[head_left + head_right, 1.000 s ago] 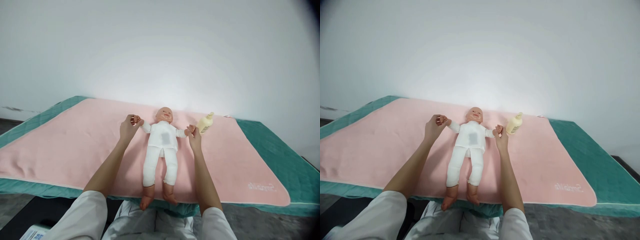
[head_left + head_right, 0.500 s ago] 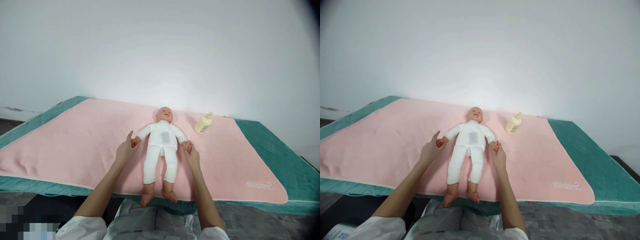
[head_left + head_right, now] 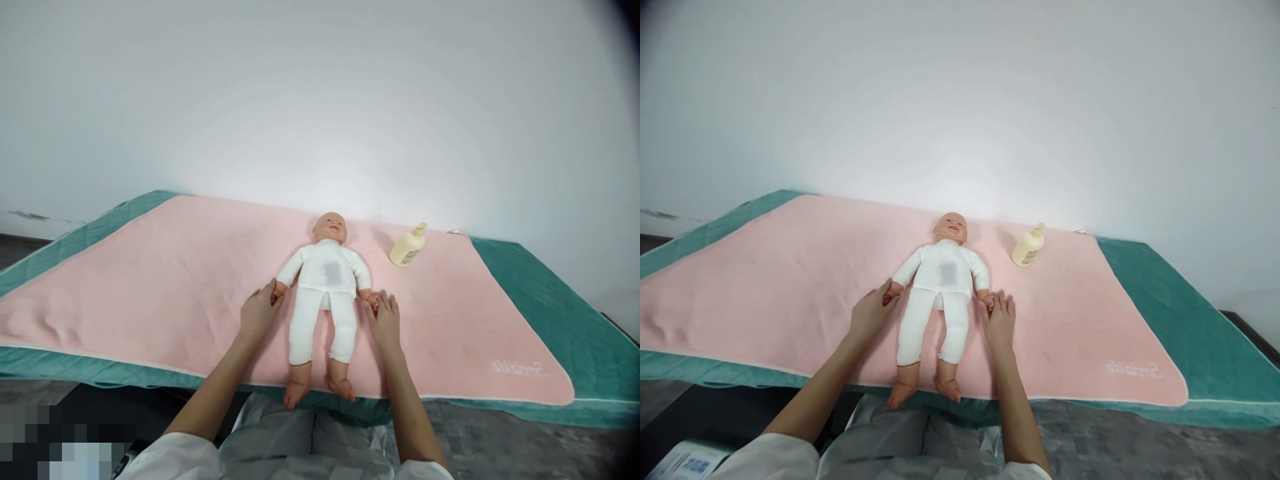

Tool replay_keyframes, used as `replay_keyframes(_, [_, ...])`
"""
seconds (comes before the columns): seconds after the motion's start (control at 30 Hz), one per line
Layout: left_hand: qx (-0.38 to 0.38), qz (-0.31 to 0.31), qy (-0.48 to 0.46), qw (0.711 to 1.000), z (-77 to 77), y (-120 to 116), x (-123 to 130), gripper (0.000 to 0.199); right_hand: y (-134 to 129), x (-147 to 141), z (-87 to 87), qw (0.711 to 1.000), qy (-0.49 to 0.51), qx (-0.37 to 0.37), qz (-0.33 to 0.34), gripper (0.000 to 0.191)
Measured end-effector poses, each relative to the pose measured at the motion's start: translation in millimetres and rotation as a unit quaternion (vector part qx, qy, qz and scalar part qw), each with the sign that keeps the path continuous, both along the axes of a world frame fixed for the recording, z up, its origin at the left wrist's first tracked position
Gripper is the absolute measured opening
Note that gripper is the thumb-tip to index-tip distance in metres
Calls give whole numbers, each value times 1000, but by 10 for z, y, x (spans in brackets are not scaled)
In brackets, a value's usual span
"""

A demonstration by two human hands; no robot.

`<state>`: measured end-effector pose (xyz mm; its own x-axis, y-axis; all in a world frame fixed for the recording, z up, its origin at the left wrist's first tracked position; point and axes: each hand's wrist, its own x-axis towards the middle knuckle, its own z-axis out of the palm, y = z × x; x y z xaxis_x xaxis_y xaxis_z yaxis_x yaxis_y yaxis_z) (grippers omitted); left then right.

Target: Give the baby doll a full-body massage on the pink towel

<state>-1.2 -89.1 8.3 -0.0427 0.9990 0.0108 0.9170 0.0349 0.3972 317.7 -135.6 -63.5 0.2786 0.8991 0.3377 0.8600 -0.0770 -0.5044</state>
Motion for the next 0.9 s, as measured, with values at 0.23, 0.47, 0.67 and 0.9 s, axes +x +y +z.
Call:
replay_keyframes(0.23, [21, 1, 6, 1000, -4, -16, 21, 54, 8, 14, -29, 1000, -5, 13, 5, 55])
replay_keyframes(0.47, [21, 2, -5, 1000, -37, -9, 11, 54, 10, 32, -52, 1000, -2, 20, 11, 54])
replay_keyframes(0.67, [58, -24, -46, 997, -69, 30, -48, 48, -3, 46, 8, 1000, 18, 25, 2, 55])
replay_keyframes(0.9, [83, 4, -121, 989, -144, 128, -174, 53, -13, 80, 145, 995, 100, 12, -3, 40])
